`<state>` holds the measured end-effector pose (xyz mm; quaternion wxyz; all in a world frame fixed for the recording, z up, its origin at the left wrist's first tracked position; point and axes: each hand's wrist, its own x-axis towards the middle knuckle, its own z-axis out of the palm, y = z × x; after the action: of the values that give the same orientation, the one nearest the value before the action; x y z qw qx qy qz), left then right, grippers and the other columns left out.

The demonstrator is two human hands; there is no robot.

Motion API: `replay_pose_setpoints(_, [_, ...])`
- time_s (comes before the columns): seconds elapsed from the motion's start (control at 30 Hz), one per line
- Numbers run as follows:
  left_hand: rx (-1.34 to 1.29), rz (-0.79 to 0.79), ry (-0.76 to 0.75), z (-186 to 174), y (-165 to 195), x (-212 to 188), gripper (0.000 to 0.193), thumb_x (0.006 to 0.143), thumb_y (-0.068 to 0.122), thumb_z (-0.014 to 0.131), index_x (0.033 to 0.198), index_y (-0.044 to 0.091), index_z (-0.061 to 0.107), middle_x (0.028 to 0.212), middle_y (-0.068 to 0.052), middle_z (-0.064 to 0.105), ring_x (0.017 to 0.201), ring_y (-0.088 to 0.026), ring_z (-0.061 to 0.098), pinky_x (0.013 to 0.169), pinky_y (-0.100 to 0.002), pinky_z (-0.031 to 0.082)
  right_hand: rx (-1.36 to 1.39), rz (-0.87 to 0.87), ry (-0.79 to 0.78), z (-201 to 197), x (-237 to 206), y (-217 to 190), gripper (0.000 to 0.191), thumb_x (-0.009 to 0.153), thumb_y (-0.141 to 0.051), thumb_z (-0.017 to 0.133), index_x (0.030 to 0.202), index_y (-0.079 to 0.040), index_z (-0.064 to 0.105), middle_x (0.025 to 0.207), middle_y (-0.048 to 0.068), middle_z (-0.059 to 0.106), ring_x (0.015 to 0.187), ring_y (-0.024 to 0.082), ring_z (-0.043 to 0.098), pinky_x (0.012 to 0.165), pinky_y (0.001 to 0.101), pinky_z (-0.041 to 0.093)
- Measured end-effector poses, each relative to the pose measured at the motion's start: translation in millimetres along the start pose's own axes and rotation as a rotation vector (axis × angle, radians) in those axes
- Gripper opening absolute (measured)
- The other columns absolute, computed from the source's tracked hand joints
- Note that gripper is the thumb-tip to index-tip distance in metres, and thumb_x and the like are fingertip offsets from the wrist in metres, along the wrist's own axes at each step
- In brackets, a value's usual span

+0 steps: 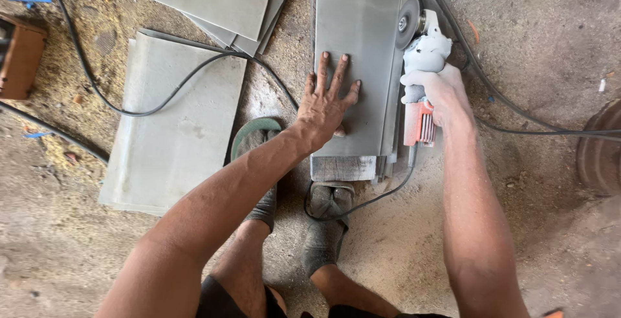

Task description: The person uses an angle grinder to cut rectangular ceramic tiles one at a time. They hold each tile steady with the left hand while guiding the grinder along the edge, then set the cut piece aside and pick up the next tile from a nearby stack.

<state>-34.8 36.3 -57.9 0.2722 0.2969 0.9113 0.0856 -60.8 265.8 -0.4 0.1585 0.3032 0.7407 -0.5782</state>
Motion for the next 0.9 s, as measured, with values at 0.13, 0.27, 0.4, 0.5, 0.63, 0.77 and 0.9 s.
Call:
replay_pose_setpoints(0.13, [0.003,-0.014,-0.021,-6.5,0.8,-2.4,0.112,0.076,0.051,0.082,0.163,0.03,0.015,0.164,-0.025,-0.02,0.147,-0.055,-0.015,0.123,-0.066,0.016,0.018,-0.017,0.003,5.0,7.9,-8.1,0.017,0.076,-0.002,0.073,0.093,-0.002,0.069,0.077,0.005,0.065,0.058,0.014,0.062,0.053,0.0324,0.056])
replay_pose_setpoints(0.27, [0.083,0.006,0.093,-6.0,0.7,0.2,0.111,0.077,0.049,0.082,0.162,0.031,0.015,0.161,-0.028,-0.019,0.143,-0.057,-0.015,0.119,-0.067,0.016,-0.027,-0.013,0.006,3.0,8.2,-15.6,0.014,0.078,-0.003,0.072,0.091,-0.001,0.071,0.077,0.005,0.066,0.058,0.014,0.062,0.052,0.0324,0.055])
replay_pose_setpoints(0.4, [-0.008,-0.001,-0.014,-1.6,-0.8,1.6,0.111,0.075,0.051,0.083,0.162,0.03,0.017,0.164,-0.025,-0.019,0.147,-0.056,-0.015,0.122,-0.067,0.016,-0.05,-0.004,0.003,4.5,11.9,-20.6,0.015,0.077,-0.005,0.073,0.091,0.0,0.07,0.075,0.007,0.065,0.058,0.015,0.064,0.052,0.0308,0.054])
replay_pose_setpoints(0.5, [-0.011,0.005,0.023,0.7,-0.6,0.6,0.109,0.074,0.047,0.084,0.162,0.031,0.021,0.164,-0.025,-0.018,0.147,-0.056,-0.015,0.122,-0.067,0.016,-0.067,0.014,0.014,4.5,12.2,-21.3,0.015,0.077,-0.006,0.073,0.09,0.001,0.071,0.074,0.007,0.066,0.058,0.015,0.063,0.051,0.0309,0.053])
replay_pose_setpoints(0.63, [0.021,0.008,0.051,0.9,-1.8,0.0,0.108,0.075,0.044,0.085,0.162,0.03,0.022,0.164,-0.026,-0.017,0.146,-0.057,-0.015,0.121,-0.067,0.016,-0.086,-0.001,0.014,6.4,18.9,-24.4,0.014,0.077,-0.006,0.074,0.088,0.001,0.07,0.073,0.007,0.065,0.057,0.015,0.062,0.05,0.0316,0.052])
replay_pose_setpoints(0.77, [-0.031,-0.005,-0.005,-0.1,-2.5,0.5,0.108,0.075,0.047,0.083,0.161,0.031,0.02,0.164,-0.024,-0.018,0.147,-0.055,-0.015,0.123,-0.067,0.014,-0.045,0.021,0.007,6.4,26.2,-22.4,0.012,0.077,-0.006,0.074,0.086,0.001,0.069,0.072,0.007,0.064,0.057,0.015,0.062,0.05,0.0326,0.054])
replay_pose_setpoints(0.9, [-0.002,0.008,0.058,-1.5,-2.6,-1.9,0.107,0.076,0.045,0.083,0.161,0.031,0.021,0.164,-0.025,-0.018,0.146,-0.055,-0.014,0.122,-0.067,0.015,-0.018,0.025,-0.011,5.1,34.0,-16.0,0.012,0.077,-0.005,0.074,0.087,-0.001,0.069,0.072,0.007,0.064,0.057,0.016,0.063,0.051,0.0326,0.054])
